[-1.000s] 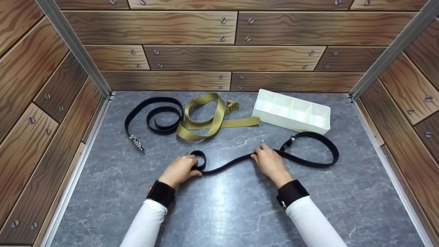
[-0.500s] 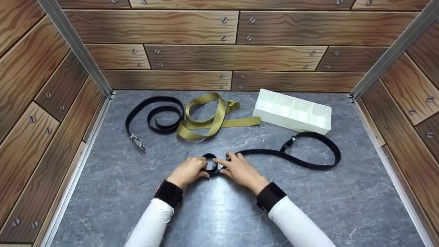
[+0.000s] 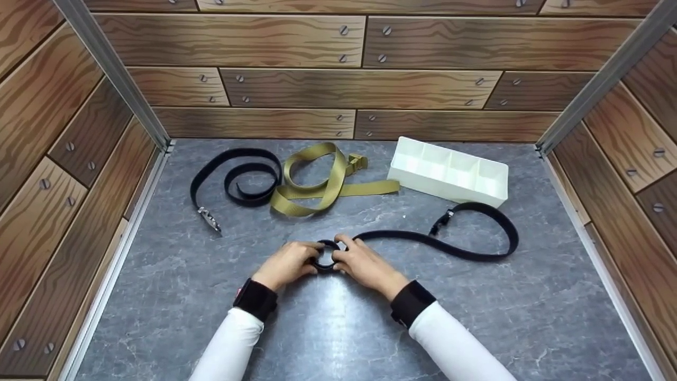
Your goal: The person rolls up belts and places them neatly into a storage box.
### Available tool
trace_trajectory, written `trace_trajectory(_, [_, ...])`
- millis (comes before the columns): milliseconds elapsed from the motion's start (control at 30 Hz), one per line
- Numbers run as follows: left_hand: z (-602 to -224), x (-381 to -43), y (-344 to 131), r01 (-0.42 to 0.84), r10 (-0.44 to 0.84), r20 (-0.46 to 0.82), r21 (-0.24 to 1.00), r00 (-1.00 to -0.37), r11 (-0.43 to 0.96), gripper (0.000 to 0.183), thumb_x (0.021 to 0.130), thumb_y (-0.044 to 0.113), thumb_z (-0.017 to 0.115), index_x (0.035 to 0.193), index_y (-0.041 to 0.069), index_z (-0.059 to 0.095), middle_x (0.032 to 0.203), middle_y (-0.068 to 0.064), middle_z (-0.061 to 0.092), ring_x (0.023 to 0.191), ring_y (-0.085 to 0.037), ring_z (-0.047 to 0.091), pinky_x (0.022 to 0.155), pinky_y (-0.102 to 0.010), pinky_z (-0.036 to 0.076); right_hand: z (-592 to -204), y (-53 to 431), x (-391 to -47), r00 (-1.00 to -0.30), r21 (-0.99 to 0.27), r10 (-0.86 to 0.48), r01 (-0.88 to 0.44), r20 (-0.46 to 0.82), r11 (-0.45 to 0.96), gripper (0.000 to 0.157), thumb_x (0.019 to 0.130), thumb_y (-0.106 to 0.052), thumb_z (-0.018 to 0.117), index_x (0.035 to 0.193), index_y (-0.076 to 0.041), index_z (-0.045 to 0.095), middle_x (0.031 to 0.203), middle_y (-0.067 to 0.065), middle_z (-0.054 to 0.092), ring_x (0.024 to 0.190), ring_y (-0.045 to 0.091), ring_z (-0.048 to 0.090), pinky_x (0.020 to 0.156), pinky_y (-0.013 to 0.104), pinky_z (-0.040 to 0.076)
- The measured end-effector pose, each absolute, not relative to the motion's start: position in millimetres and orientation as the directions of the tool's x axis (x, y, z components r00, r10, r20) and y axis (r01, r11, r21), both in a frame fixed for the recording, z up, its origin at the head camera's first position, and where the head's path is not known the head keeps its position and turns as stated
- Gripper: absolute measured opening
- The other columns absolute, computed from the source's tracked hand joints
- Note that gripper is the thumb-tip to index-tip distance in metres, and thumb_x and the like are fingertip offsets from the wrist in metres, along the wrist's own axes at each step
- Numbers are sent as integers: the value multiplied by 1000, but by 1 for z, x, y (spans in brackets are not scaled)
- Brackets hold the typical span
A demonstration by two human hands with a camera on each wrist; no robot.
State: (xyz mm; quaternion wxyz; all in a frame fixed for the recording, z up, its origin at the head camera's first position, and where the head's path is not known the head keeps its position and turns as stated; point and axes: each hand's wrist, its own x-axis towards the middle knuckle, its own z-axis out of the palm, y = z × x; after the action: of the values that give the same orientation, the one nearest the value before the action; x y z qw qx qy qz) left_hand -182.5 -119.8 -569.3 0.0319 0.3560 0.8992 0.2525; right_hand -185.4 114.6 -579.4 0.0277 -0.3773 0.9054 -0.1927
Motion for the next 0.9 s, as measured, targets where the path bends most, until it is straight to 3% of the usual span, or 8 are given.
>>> trace_trajectory(133, [-569, -179, -118, 571, 597, 148, 536, -788, 622, 29, 84, 18, 77, 108, 2, 69, 127, -10, 63, 112, -26, 62, 95, -36, 48, -580, 112, -181, -724, -343, -682, -670, 105, 658, 13, 96, -31, 61, 99, -18, 63, 145, 11, 43, 100, 29, 56, 79, 39, 51])
trace_trajectory(267, [-571, -176, -113, 513, 481, 207, 509, -852, 691, 22, 90, 15, 70, 104, -1, 65, 107, -11, 61, 91, -26, 64, 80, -37, 54, -580, 107, -176, -728, -289, -676, -675, 115, 678, 17, 97, -34, 59, 99, -18, 63, 143, 8, 45, 93, 27, 57, 73, 38, 50])
trace_trajectory(433, [-569, -178, -106, 313, 273, 153, 485, -950, 817, 22, 87, 21, 72, 79, 3, 62, 76, -5, 57, 61, -22, 58, 56, -36, 50, -577, 102, -171, -740, -246, -666, -666, 94, 705, 19, 97, -35, 58, 101, -18, 65, 137, 4, 51, 93, 28, 57, 73, 41, 51])
trace_trajectory(567, [-568, -180, -99, 206, 221, 30, 496, -975, 843, 34, 83, 26, 74, 58, 11, 56, 54, 0, 54, 48, -18, 53, 47, -33, 45, -577, 100, -171, -715, -223, -693, -692, 86, 686, 15, 97, -32, 59, 98, -18, 64, 114, 1, 57, 87, 23, 54, 75, 38, 48])
trace_trajectory(700, [-567, -180, -90, 207, 218, 34, 483, -975, 851, 30, 79, 17, 72, 56, 11, 55, 57, -6, 59, 50, -21, 56, 49, -36, 47, -576, 100, -172, -671, -220, -736, -735, 95, 641, 15, 97, -31, 59, 94, -16, 62, 96, -2, 52, 79, 17, 47, 74, 34, 43])
trace_trajectory(900, [-564, -182, -84, 276, 276, 64, 429, -959, 860, 14, 76, 5, 68, 64, 4, 61, 68, -14, 65, 61, -29, 63, 56, -42, 50, -575, 108, -174, -646, -257, -755, -753, 112, 606, 14, 96, -29, 61, 100, -17, 66, 101, -2, 56, 83, 18, 51, 77, 34, 45])
